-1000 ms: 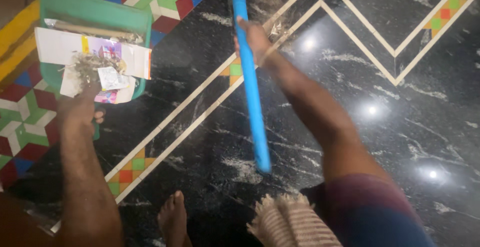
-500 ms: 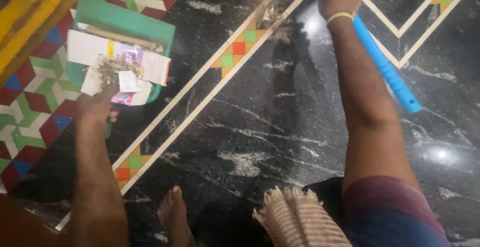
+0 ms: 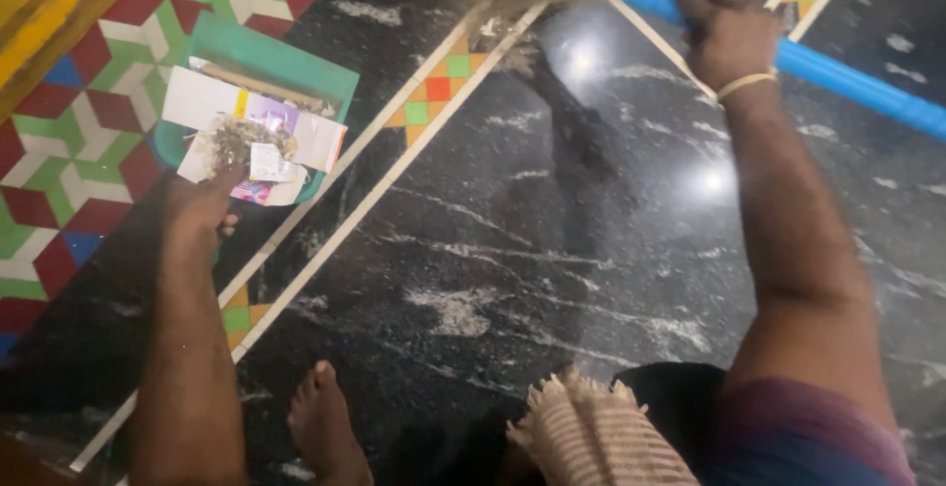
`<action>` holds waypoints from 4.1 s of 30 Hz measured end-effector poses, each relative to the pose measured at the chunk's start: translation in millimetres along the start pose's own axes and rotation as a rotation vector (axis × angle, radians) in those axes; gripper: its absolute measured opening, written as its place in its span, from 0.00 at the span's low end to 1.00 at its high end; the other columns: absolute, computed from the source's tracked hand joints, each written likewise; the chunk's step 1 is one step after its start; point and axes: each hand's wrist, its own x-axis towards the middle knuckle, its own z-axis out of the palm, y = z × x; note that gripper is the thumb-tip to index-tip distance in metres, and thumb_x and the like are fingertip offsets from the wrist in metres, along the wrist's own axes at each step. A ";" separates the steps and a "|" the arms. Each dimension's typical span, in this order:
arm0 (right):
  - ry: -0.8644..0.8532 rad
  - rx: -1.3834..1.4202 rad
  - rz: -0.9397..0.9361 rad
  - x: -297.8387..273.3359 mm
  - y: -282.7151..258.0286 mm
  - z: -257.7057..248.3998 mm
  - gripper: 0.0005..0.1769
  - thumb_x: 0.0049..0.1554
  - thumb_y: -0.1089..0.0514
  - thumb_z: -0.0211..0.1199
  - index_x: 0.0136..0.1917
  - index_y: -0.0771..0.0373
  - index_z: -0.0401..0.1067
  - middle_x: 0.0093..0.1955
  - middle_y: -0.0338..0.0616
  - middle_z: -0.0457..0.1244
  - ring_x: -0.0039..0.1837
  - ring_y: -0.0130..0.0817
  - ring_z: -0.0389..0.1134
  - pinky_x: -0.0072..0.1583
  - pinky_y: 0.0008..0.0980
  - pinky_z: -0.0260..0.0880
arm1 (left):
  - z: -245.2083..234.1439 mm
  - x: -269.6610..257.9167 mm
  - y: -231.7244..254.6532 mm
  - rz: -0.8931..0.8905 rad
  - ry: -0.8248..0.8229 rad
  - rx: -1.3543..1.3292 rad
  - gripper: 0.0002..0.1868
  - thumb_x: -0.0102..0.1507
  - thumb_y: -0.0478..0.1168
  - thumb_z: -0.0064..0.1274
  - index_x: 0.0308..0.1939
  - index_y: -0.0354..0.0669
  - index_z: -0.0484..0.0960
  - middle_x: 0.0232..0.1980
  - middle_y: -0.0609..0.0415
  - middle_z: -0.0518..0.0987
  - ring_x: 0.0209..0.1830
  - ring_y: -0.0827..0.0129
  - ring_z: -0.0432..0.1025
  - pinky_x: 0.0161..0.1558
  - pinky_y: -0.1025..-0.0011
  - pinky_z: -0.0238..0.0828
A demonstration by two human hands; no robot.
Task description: The person picks up scattered paper and plastic trash by hand and puts it into a green dustpan, then uses a broom to sweep up remaining debris and carries the dustpan away.
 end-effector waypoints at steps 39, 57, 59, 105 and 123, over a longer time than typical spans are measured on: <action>-0.763 0.485 0.365 -205.9 -254.1 31.3 0.52 0.58 0.56 0.55 0.81 0.77 0.27 0.41 0.70 0.67 0.43 0.66 0.71 0.49 0.59 0.71 | 101.0 62.6 6.8 0.160 -0.347 0.329 0.22 0.58 0.55 0.66 0.39 0.37 0.85 0.28 0.53 0.79 0.16 0.72 0.65 0.19 0.66 0.60; -0.544 0.218 0.469 -147.6 -117.5 49.5 0.45 0.54 0.56 0.58 0.80 0.70 0.49 0.49 0.70 0.67 0.49 0.67 0.70 0.53 0.58 0.71 | 80.2 75.5 -3.2 0.077 -0.335 0.313 0.24 0.59 0.58 0.64 0.39 0.40 0.81 0.25 0.52 0.74 0.16 0.71 0.65 0.18 0.68 0.60; -0.521 0.218 0.393 -144.7 -127.8 59.1 0.43 0.54 0.57 0.56 0.79 0.72 0.48 0.51 0.70 0.67 0.49 0.67 0.71 0.53 0.59 0.71 | 70.2 86.6 -7.1 0.059 -0.331 0.333 0.25 0.60 0.59 0.63 0.39 0.40 0.80 0.26 0.52 0.74 0.16 0.70 0.66 0.18 0.68 0.60; -0.716 0.191 0.308 -123.5 -177.1 7.5 0.42 0.55 0.60 0.56 0.79 0.67 0.47 0.56 0.70 0.66 0.55 0.69 0.70 0.57 0.60 0.70 | 93.1 92.9 6.8 0.053 -0.378 0.469 0.24 0.63 0.58 0.61 0.39 0.39 0.83 0.26 0.53 0.77 0.16 0.74 0.62 0.19 0.69 0.57; -0.703 0.370 0.331 -157.2 -156.9 -14.4 0.42 0.51 0.60 0.58 0.76 0.66 0.51 0.49 0.75 0.66 0.51 0.73 0.69 0.56 0.63 0.68 | 87.8 31.4 50.5 0.575 0.104 0.901 0.62 0.51 0.63 0.71 0.83 0.68 0.51 0.82 0.30 0.38 0.77 0.23 0.40 0.67 0.23 0.43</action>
